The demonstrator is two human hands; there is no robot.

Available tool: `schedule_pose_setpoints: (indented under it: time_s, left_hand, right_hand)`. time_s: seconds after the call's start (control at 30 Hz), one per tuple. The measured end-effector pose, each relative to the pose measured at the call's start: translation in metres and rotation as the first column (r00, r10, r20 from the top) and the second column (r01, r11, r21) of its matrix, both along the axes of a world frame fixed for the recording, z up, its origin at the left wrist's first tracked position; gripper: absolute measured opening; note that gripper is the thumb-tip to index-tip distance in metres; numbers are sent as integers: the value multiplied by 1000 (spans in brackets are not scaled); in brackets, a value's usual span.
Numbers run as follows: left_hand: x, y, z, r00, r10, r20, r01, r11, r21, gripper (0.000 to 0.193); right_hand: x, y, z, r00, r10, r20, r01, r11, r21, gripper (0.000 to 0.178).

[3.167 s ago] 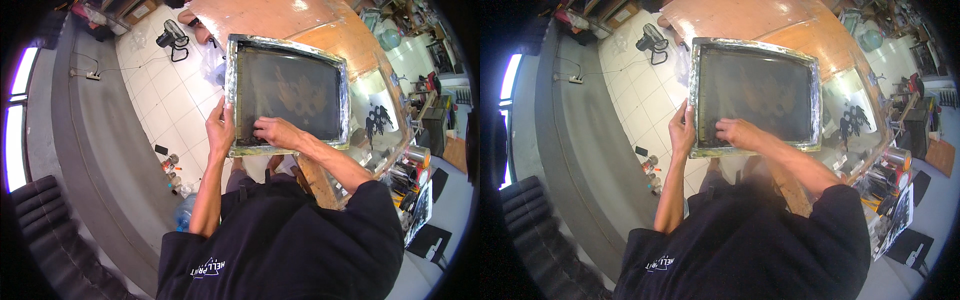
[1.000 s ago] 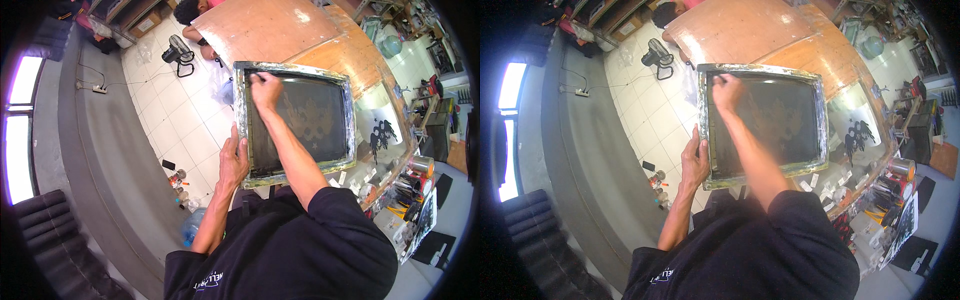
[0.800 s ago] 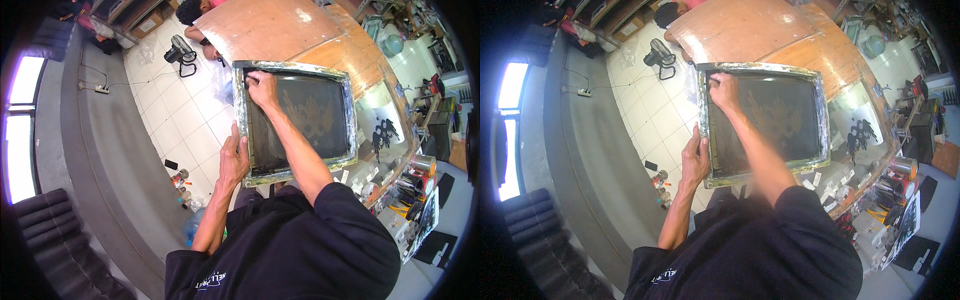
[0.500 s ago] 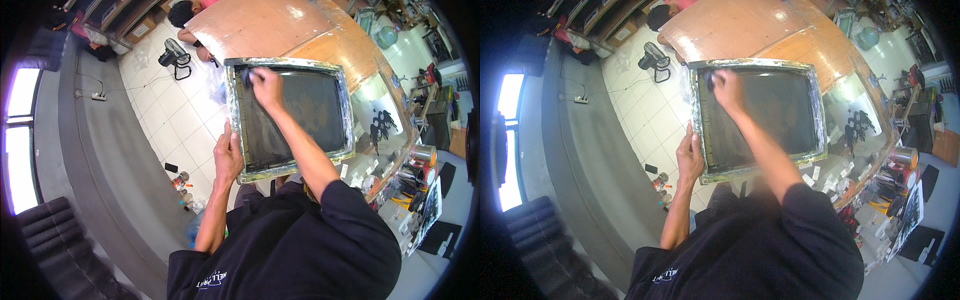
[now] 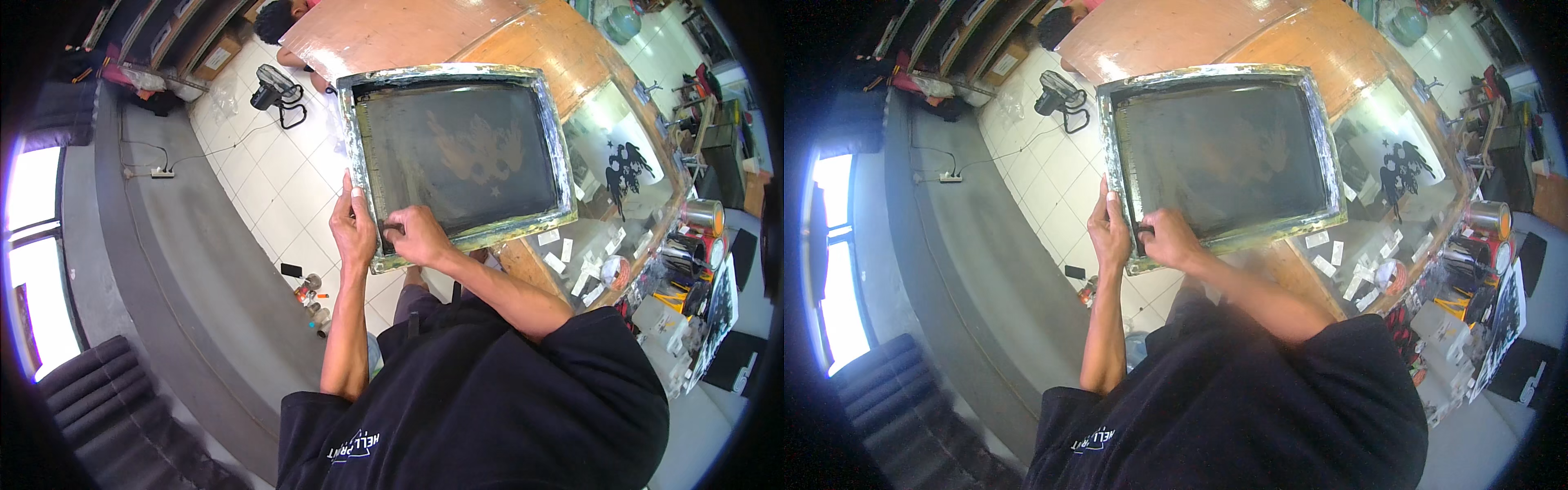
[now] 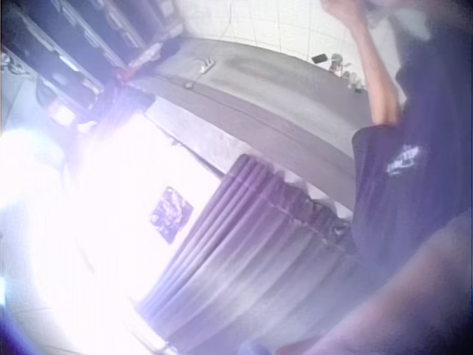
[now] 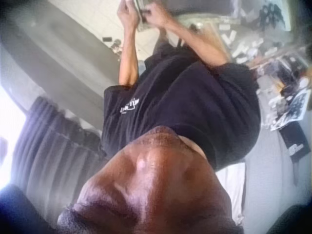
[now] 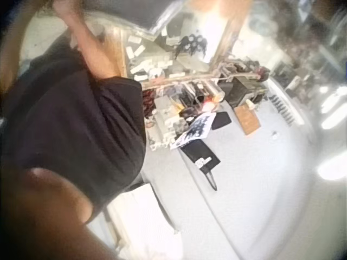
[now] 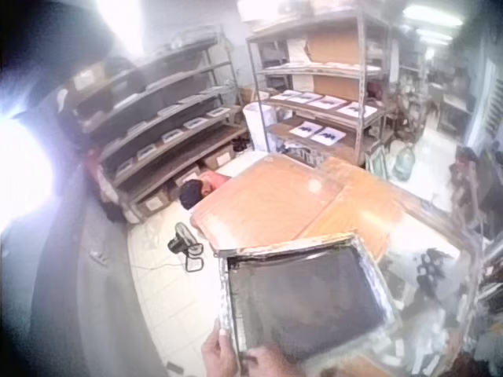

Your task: The person spreads ink over a screen using a small tool, lifts the screen to inspect the print on glass, then wipes and cleans the glass surface with a cloth.

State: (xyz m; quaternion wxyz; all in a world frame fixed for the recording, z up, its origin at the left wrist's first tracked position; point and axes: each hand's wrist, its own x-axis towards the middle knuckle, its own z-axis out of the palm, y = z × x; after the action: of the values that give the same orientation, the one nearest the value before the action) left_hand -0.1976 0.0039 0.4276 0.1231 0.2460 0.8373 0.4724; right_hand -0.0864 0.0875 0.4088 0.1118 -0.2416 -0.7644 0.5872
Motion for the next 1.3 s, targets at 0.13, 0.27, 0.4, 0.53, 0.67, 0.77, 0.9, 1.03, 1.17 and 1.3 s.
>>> schedule_pose_setpoints:
  time_s: [0.13,0.27,0.4,0.53,0.67,0.77,0.9,1.03,1.17,1.3]
  left_hand:
    - [8,-1,5,1000,1,30,-1,1000,28,44]
    - [4,2,5,999,16,50,-18,999,45,44]
    - [-3,3,10,991,43,124,-37,998,-51,44]
    - [-6,10,7,999,5,34,-9,995,100,43]
    - [-11,13,12,996,4,92,-19,987,162,43]
    - [-12,17,15,991,19,135,-44,982,183,43]
    - [-16,13,5,993,26,116,-45,986,162,42]
    - [-14,7,7,994,6,112,-29,979,203,44]
    - [-12,-4,3,998,-67,8,66,990,124,48]
    - [-4,3,-5,991,-127,33,123,987,101,44]
  right_hand:
    - [-52,35,-8,971,-239,6,238,966,-104,13]
    - [-53,41,-10,988,-152,-11,151,987,-60,13]
    - [0,6,0,985,174,-16,-172,981,91,17]
    - [-7,45,6,904,427,-31,-417,894,163,20]
    - [23,89,-7,870,493,26,-466,803,372,20]
    - [24,79,-15,880,471,53,-445,782,437,19]
    - [-6,41,-11,903,426,-59,-384,861,335,18]
    - [-21,14,-9,984,125,-129,-83,954,289,15]
    - [-87,48,-2,915,-346,-207,383,906,177,14]
    - [-139,93,-26,758,-617,-212,639,768,50,23]
